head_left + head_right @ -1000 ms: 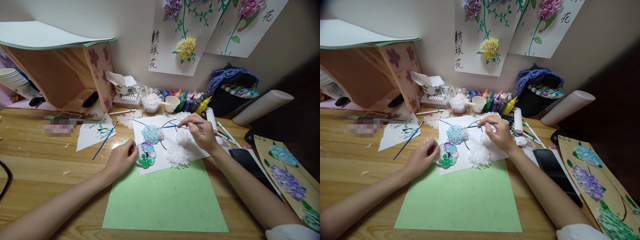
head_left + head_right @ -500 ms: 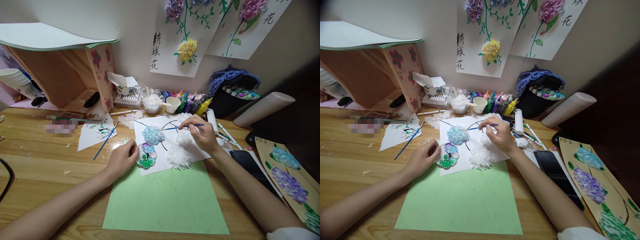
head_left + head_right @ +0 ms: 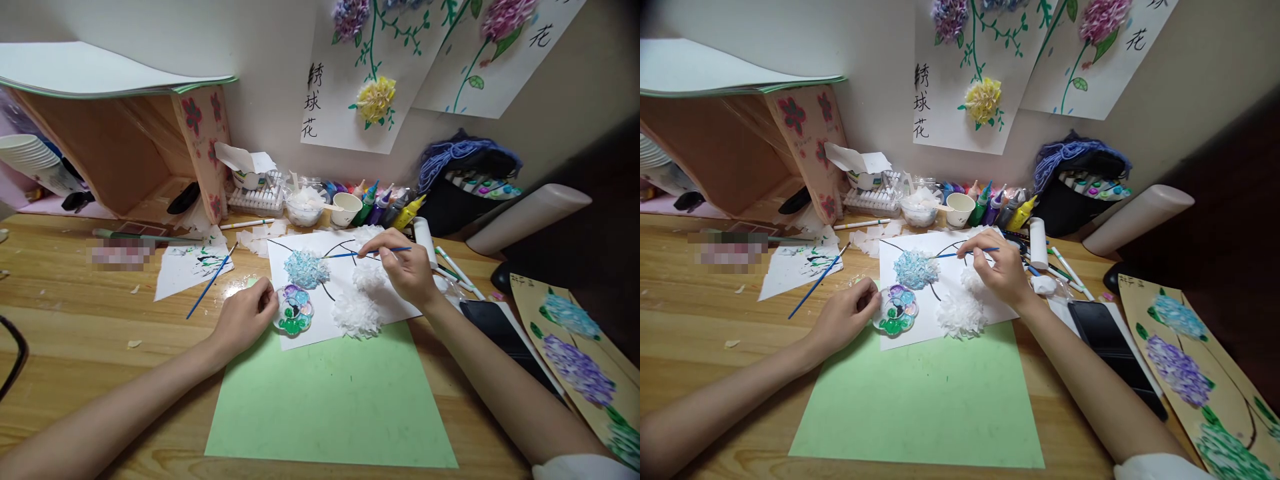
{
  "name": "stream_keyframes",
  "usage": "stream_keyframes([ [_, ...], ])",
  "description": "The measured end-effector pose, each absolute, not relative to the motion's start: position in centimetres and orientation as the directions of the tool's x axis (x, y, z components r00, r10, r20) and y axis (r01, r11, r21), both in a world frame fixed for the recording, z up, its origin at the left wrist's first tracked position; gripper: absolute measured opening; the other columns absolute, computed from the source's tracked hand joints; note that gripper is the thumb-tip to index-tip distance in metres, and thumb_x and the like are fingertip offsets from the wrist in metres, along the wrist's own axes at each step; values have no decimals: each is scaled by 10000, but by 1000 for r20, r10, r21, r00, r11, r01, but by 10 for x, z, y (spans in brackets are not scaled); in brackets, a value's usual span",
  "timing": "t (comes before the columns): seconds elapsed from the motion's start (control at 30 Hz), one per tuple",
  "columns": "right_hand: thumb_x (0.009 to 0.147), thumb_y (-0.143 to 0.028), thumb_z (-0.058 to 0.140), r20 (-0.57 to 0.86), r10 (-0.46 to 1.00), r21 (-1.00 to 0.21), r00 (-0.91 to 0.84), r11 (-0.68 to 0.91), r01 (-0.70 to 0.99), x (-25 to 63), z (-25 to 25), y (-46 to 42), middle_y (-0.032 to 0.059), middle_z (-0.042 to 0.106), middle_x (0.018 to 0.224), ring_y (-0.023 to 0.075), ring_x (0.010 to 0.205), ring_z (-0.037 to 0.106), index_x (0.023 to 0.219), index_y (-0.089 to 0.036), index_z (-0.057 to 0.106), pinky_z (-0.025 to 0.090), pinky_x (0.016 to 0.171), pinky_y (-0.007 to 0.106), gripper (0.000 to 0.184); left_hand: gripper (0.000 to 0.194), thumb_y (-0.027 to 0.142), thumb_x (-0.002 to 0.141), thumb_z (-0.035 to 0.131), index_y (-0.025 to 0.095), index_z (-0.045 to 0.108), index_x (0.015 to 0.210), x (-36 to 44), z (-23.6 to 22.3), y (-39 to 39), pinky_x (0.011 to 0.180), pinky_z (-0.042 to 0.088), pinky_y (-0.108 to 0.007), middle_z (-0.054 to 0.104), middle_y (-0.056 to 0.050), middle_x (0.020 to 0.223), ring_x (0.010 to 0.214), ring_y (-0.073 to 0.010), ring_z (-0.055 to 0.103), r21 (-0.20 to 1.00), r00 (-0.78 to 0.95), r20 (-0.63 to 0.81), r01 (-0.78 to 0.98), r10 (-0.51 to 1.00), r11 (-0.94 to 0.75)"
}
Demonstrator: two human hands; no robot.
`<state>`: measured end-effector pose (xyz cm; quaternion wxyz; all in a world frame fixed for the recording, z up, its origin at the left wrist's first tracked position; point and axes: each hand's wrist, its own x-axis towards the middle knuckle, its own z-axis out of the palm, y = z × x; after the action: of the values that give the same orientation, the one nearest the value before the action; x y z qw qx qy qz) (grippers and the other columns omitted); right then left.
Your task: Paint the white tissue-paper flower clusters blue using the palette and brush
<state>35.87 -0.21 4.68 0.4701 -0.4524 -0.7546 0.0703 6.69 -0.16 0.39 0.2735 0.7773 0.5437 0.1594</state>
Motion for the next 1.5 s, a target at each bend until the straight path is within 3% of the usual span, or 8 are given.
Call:
stream_keyframes([
  [0.57,930,-266,450,617,778,-569,-119,546,614,361,36,1,29,711,774,195,788,623,790,-224,702,483,764,366,291,234,388,902,423,216,459,747,67,2,-1,593,292,-278,579,16,672,620,-161,512,602,356,-41,754,934,-262],
  [0.67,918,-287,473,619,785,-658,-24,535,530,361,34,2,33,703,747,196,767,638,784,-217,718,491,703,345,288,234,391,901,419,216,460,751,67,3,-1,595,294,-278,575,17,673,625,-163,516,605,357,-46,753,933,-258],
  [0.77,900,-284,471,592,783,-791,191,519,323,362,25,-1,33,695,749,188,700,664,792,-212,722,489,615,322,283,235,392,905,412,217,462,756,67,3,-1,593,295,-278,573,18,671,626,-163,518,607,356,-54,754,933,-253],
  [0.87,887,-268,478,530,778,-848,336,486,212,363,8,-10,37,701,789,188,690,675,817,-211,722,497,623,329,260,240,394,907,406,218,461,753,67,4,-1,589,296,-277,569,22,659,617,-161,518,602,350,-66,761,934,-242],
  [0.97,878,-244,528,583,746,-809,322,494,319,361,-7,-20,31,703,772,187,713,652,812,-220,716,486,635,329,200,252,408,908,403,219,459,750,66,4,-1,581,303,-273,555,28,635,590,-155,507,604,349,-74,762,934,-236],
  [1.2,893,-179,483,788,604,-549,116,605,576,356,-15,-28,21,702,751,202,765,616,836,-235,681,482,717,369,213,288,443,909,406,220,463,735,65,0,0,550,313,-260,511,43,587,538,-140,479,614,344,-90,758,935,-220],
  [1.5,906,-175,471,718,693,-594,71,556,582,357,-17,-28,19,708,820,198,828,612,884,-238,666,473,769,364,205,286,442,906,407,220,477,741,66,1,0,546,325,-260,517,42,585,533,-139,483,615,344,-97,759,934,-216],
])
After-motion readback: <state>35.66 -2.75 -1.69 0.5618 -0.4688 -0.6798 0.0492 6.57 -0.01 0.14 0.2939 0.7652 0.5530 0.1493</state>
